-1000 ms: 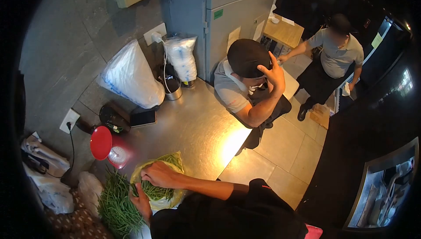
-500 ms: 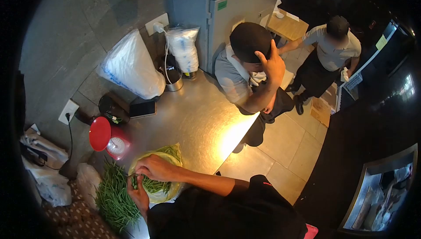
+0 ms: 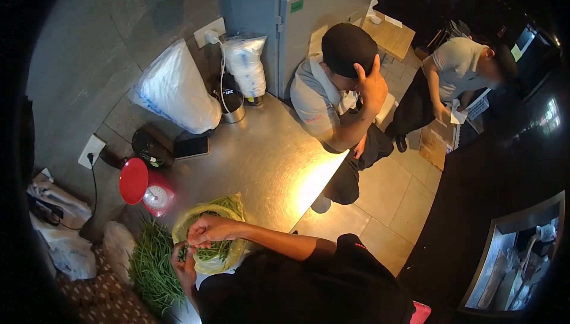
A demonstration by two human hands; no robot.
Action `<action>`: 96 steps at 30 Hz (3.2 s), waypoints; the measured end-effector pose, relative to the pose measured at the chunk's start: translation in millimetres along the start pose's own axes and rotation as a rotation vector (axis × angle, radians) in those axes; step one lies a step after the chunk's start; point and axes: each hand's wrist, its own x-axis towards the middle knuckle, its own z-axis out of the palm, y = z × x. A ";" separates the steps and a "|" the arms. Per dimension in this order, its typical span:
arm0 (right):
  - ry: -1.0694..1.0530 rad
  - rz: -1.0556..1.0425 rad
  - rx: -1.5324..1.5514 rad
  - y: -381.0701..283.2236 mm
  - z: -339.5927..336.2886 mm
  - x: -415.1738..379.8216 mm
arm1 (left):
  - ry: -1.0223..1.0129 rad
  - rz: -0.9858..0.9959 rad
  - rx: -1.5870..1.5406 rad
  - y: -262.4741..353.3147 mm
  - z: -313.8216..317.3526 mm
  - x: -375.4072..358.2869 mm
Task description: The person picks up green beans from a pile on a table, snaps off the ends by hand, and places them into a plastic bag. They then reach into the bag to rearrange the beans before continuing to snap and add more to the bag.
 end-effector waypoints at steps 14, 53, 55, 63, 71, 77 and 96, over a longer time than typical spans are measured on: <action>-0.062 -0.137 0.105 35.4 -8.2 9.3 | -0.186 0.081 0.158 21.5 -12.2 15.3; 0.544 0.002 -0.928 65.9 2.6 28.6 | 0.578 0.535 0.209 2.5 5.6 16.0; 0.462 -0.196 -1.225 72.8 -13.8 31.3 | 0.807 0.310 0.068 -8.9 -14.1 32.0; 0.376 0.115 -1.206 136.9 -59.4 75.8 | 0.625 0.284 0.832 -93.3 -123.4 75.9; 0.673 -0.045 -1.462 110.1 -38.8 76.5 | 0.451 0.078 0.370 -29.1 -46.8 38.2; 0.490 -0.322 -1.583 57.8 -5.1 50.9 | 0.212 0.186 0.453 19.0 11.3 29.5; 0.258 -0.381 -1.284 2.3 -0.7 21.7 | 0.260 0.266 0.613 10.4 0.9 9.9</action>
